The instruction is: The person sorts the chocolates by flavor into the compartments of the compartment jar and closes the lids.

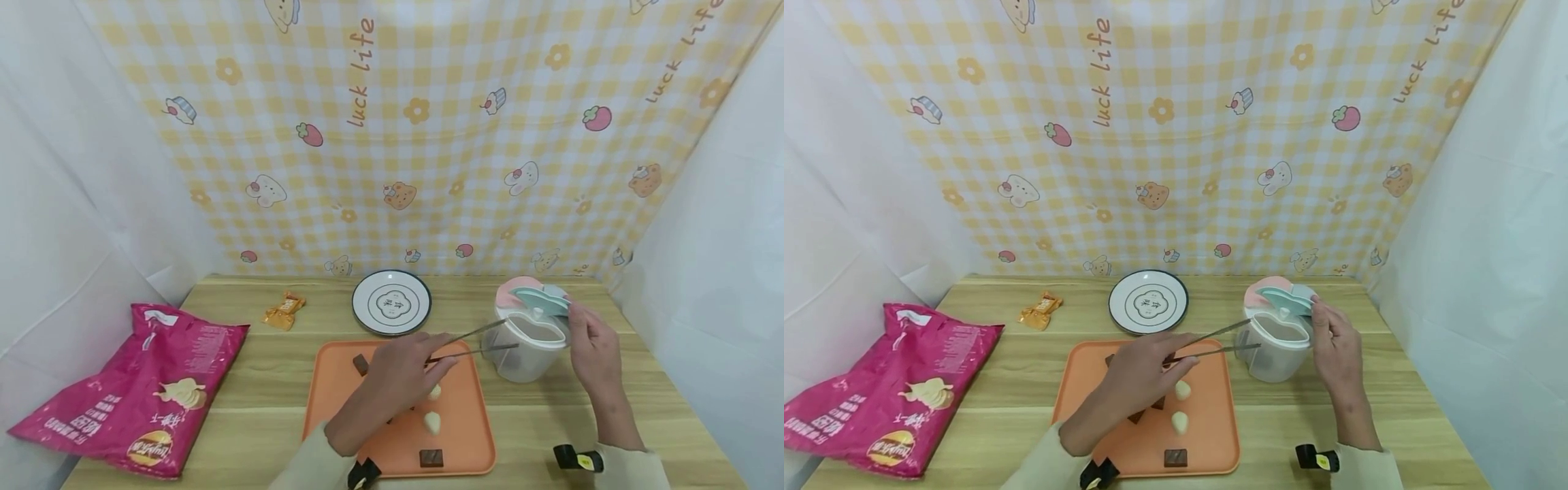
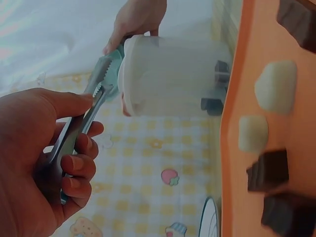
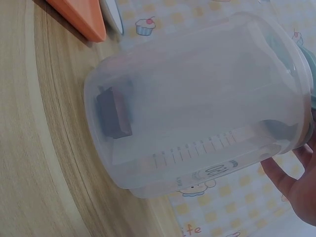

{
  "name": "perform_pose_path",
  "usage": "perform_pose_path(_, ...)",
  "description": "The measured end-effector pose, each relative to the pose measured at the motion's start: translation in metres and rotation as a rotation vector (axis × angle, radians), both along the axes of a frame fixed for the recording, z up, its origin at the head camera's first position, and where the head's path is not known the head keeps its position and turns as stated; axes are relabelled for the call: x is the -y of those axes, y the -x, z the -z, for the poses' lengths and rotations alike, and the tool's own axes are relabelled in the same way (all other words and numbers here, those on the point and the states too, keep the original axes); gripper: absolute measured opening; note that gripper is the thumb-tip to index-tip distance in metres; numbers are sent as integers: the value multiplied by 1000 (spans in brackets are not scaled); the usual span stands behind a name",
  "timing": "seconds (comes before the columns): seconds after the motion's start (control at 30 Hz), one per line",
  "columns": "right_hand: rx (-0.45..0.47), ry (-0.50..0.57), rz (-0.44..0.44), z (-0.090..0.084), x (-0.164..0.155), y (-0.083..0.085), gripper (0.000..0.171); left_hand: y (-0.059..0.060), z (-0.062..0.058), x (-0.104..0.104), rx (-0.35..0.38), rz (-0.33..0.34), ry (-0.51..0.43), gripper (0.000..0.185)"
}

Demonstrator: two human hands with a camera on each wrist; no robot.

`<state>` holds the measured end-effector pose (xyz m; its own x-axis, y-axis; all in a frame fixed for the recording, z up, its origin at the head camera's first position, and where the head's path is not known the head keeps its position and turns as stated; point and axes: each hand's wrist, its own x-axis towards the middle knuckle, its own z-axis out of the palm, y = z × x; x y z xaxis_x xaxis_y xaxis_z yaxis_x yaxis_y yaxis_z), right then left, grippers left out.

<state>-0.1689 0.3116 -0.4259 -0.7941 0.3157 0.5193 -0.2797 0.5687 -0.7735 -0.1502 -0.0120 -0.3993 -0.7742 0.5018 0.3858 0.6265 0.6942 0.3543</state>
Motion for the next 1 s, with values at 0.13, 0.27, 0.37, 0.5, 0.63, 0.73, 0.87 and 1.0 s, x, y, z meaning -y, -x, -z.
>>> perform_pose_path(0.13,8,-16,1,-1,1,-1,37,-3,2,22,-11,-9,32,37)
perform_pose_path(0.27,12,-30,3,-3,1,-1,39,-7,6,48,-25,-24,39,38)
perform_pose_path(0.37,17,-27,4,-3,2,-1,39,-9,10,67,-18,-60,61,37)
perform_pose_path(0.5,29,-25,7,-4,2,-1,40,-11,13,96,15,-140,126,29)
perform_pose_path(0.63,33,-21,-3,-4,0,-1,36,-14,16,125,85,-208,167,29)
perform_pose_path(0.73,31,-26,-8,-4,-3,0,34,-16,20,141,125,-251,169,34)
perform_pose_path(0.87,27,-34,-8,-3,-4,0,34,-20,26,154,191,-283,153,33)
perform_pose_path(1.0,23,-39,-8,-4,-3,-1,35,-24,33,165,230,-295,142,32)
